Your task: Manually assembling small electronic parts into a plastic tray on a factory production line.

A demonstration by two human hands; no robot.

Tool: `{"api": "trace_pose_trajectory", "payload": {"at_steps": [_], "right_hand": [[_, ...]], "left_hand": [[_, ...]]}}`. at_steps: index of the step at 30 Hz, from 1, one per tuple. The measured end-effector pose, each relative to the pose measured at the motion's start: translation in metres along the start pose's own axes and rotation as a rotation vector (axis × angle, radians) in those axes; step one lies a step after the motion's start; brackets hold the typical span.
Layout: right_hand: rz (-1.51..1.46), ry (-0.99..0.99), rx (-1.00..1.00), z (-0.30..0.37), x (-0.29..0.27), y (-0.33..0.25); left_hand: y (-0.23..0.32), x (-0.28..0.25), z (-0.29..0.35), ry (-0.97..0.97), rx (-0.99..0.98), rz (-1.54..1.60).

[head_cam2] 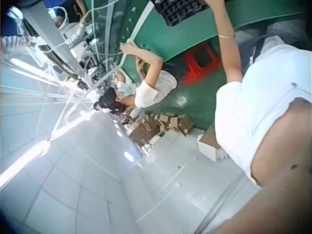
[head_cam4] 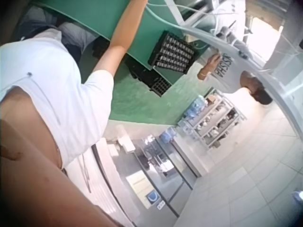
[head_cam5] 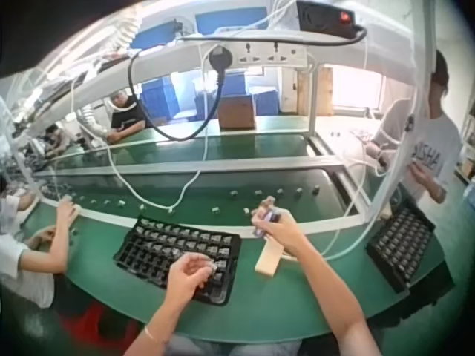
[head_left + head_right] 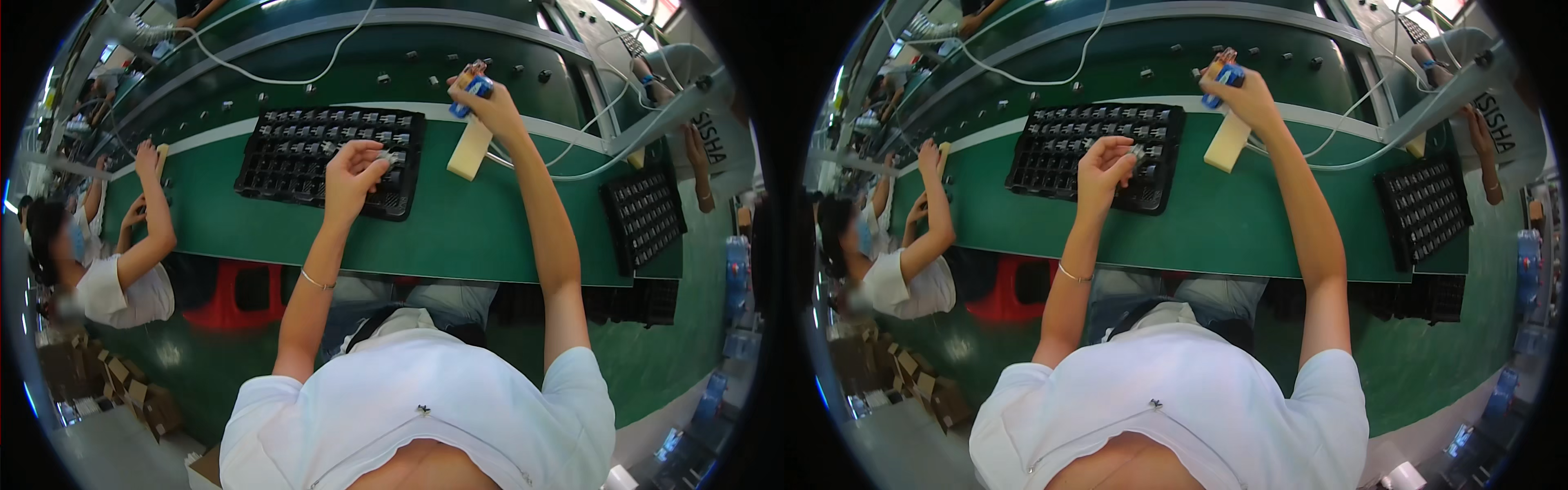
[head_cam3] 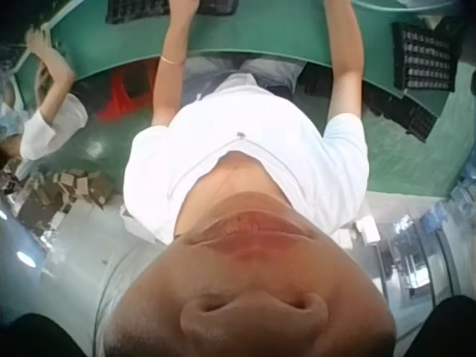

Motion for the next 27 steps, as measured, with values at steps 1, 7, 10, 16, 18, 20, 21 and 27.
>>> {"api": "trace_pose_trajectory", "payload": {"at_steps": [1,7,10,16,18,20,21,27], "right_hand": [[-0.281,-0.094,0.100,0.025,0.020,-0.039],[-0.543,-0.219,0.325,0.085,0.058,-0.056],[-0.553,-0.242,0.321,0.091,0.064,-0.055],[-0.647,-0.331,0.466,0.097,0.062,-0.038],[-0.693,-0.400,0.466,0.097,0.055,-0.041],[-0.677,-0.374,0.449,0.100,0.045,-0.042],[-0.600,-0.282,0.391,0.099,0.033,-0.040],[-0.189,0.127,0.049,0.101,-0.023,-0.024]], "left_hand": [[-0.001,-0.002,-0.001,-0.003,0.012,0.028],[0.017,0.020,0.000,-0.022,0.102,0.029],[0.018,0.024,0.002,-0.003,0.119,0.027],[0.012,0.027,0.003,0.017,0.124,-0.085],[0.012,0.022,0.000,0.012,0.191,-0.217],[0.009,0.001,-0.009,0.042,0.223,-0.276],[0.011,-0.018,-0.013,0.110,0.246,-0.464],[-0.024,-0.149,-0.050,0.498,0.107,-1.332]]}}
Point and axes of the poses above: each hand's wrist, its own z-axis away from the middle knuckle, its own x-axis out of the palm, y = z × x, the point moved 3 cm from there along -z, towards the middle knuckle, and after that the axes turned 10 degrees about -z, right-handed, at the moved point
